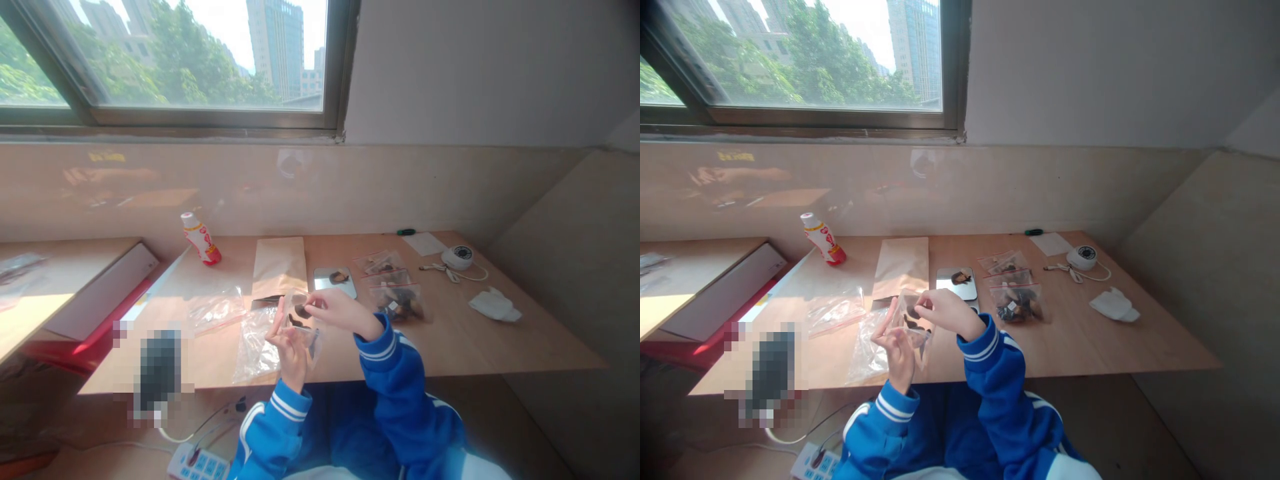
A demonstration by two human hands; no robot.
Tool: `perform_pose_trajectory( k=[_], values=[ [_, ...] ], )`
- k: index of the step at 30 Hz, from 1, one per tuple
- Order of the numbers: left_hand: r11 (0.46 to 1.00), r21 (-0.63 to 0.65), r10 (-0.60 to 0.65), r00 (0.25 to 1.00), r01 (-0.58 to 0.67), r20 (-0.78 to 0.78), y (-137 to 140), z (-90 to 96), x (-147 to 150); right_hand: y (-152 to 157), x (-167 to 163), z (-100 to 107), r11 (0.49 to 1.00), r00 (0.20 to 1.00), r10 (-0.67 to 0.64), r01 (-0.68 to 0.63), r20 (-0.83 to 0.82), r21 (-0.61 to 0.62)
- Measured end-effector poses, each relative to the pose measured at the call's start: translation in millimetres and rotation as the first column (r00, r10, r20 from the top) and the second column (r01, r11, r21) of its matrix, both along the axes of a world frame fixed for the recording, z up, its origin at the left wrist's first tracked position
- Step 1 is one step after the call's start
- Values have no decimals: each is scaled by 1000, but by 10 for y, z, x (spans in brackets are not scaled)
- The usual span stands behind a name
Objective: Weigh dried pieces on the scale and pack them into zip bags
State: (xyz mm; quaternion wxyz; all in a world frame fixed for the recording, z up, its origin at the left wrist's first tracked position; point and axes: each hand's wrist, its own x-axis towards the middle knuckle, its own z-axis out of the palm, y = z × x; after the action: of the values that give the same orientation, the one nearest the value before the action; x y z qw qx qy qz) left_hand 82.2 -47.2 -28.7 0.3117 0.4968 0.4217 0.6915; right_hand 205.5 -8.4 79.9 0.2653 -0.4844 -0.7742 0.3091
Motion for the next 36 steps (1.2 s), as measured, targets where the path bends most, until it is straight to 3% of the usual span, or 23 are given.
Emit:
perform_pose_trajectory(
  k=[4,8,10,14,18,21,28,32,34,36],
  values=[
    [999,16,48,999,-48,-20,-35,10,36,12,-182,-76,990,993,-114,113,15,80],
    [986,-91,140,989,-143,-40,-30,31,22,58,-114,-111,968,976,-200,211,-91,135],
    [977,-124,169,985,-174,-45,-15,46,9,146,19,-193,913,937,-321,346,-140,216],
    [973,-130,185,982,-189,-45,-2,61,10,458,357,-609,731,795,-603,585,-68,352],
    [966,-193,165,986,-169,-36,-24,42,34,699,575,-1088,756,741,-644,579,189,306],
    [964,-218,148,988,-153,-37,-36,32,42,727,607,-1241,767,737,-636,571,229,292],
    [957,-215,179,979,-195,-93,-41,74,40,657,594,-1135,752,753,-641,578,148,316],
    [960,-206,170,980,-189,-107,-45,41,34,572,534,-944,738,794,-604,589,-66,330],
    [960,-216,158,982,-177,-105,-44,15,34,459,450,-758,770,824,-527,567,-209,294],
    [960,-218,156,983,-173,-94,-44,4,39,301,342,-525,849,870,-392,467,-299,246]
  ],
)
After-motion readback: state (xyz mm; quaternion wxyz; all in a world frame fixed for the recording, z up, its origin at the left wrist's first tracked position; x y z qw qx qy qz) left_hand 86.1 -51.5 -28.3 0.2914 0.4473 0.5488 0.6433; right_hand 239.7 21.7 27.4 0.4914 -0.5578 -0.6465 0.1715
